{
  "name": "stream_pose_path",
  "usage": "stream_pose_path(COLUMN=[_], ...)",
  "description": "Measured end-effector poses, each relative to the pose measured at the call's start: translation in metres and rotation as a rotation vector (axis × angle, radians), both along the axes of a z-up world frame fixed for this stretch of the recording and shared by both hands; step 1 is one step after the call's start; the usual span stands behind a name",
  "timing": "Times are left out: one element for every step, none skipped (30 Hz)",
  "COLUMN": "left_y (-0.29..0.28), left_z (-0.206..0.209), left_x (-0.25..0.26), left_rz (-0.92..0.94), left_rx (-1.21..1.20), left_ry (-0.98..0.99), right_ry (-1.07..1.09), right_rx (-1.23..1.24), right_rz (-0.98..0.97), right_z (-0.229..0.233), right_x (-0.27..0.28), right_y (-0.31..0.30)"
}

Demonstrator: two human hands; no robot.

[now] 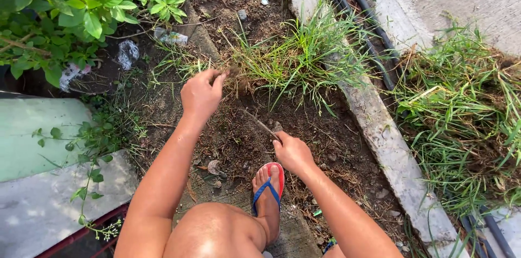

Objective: Pulling weeds from a patch of soil next to a concrete walkway

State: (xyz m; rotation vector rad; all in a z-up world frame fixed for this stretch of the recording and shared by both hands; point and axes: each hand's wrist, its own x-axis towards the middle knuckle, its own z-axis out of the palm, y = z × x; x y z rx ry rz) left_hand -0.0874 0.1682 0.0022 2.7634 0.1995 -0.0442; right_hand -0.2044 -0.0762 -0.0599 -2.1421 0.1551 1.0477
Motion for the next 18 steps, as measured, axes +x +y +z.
stream_pose_path(left_y=[-0.003, -0.007, -0.013, -0.007, -0.001, 0.005, 0.0, -0.005, -0.01, -0.007, -0.008, -0.008, -0.009, -0.01, -0.007, -0.012, -0.02, -0.028], left_z=[0.002, 0.004, 0.006, -0.026, -0.057, -0.087, -0.087, -0.087, -0.087, -0.095, -0.104, -0.112, -0.115, -0.117, -0.119, -0.105, -0.093, -0.08], left_x=[0.002, 0.004, 0.007, 0.0, -0.007, -0.013, -0.016, -0.02, -0.026, -0.028, -0.033, -0.037, -0.032, -0.027, -0.028, -0.027, -0.024, -0.021], left_rz=[0.001, 0.042, 0.08, 0.077, -0.071, -0.218, -0.217, -0.182, -0.162, -0.177, -0.114, -0.052, -0.052, -0.049, -0.049, -0.052, -0.033, -0.014], left_rx=[0.001, -0.089, -0.179, -0.179, -0.062, 0.056, 0.054, 0.116, 0.177, 0.175, 0.135, 0.095, 0.09, 0.073, 0.063, 0.064, 0.037, 0.01], left_ry=[-0.001, 0.054, 0.11, 0.108, 0.178, 0.246, 0.238, 0.384, 0.539, 0.539, 0.491, 0.442, 0.43, 0.409, 0.402, 0.403, 0.466, 0.53], right_ry=[-0.001, -0.015, -0.029, -0.031, -0.036, -0.042, -0.05, -0.085, -0.111, -0.109, -0.167, -0.227, -0.239, -0.166, -0.078, -0.077, -0.066, -0.055], right_rx=[0.001, 0.003, 0.004, 0.003, 0.019, 0.035, 0.033, -0.014, -0.065, -0.072, -0.055, -0.039, -0.043, -0.081, -0.113, -0.112, -0.102, -0.091], right_rz=[0.001, -0.005, -0.014, -0.017, -0.069, -0.122, -0.12, -0.106, -0.107, -0.119, -0.122, -0.125, -0.124, -0.087, -0.053, -0.056, -0.035, -0.013], right_z=[0.003, 0.005, 0.008, 0.007, 0.008, 0.009, 0.001, -0.006, -0.013, -0.005, 0.001, 0.008, 0.014, 0.02, 0.026, 0.025, 0.023, 0.022], right_x=[0.0, 0.0, 0.0, 0.001, 0.0, 0.0, 0.002, 0.004, 0.0, -0.001, -0.002, -0.002, 0.003, 0.007, 0.006, 0.007, 0.008, 0.009], right_y=[0.002, 0.003, 0.003, 0.002, 0.002, 0.003, 0.0, -0.003, -0.004, -0.003, -0.006, -0.008, -0.009, -0.008, -0.005, -0.008, -0.013, -0.018])
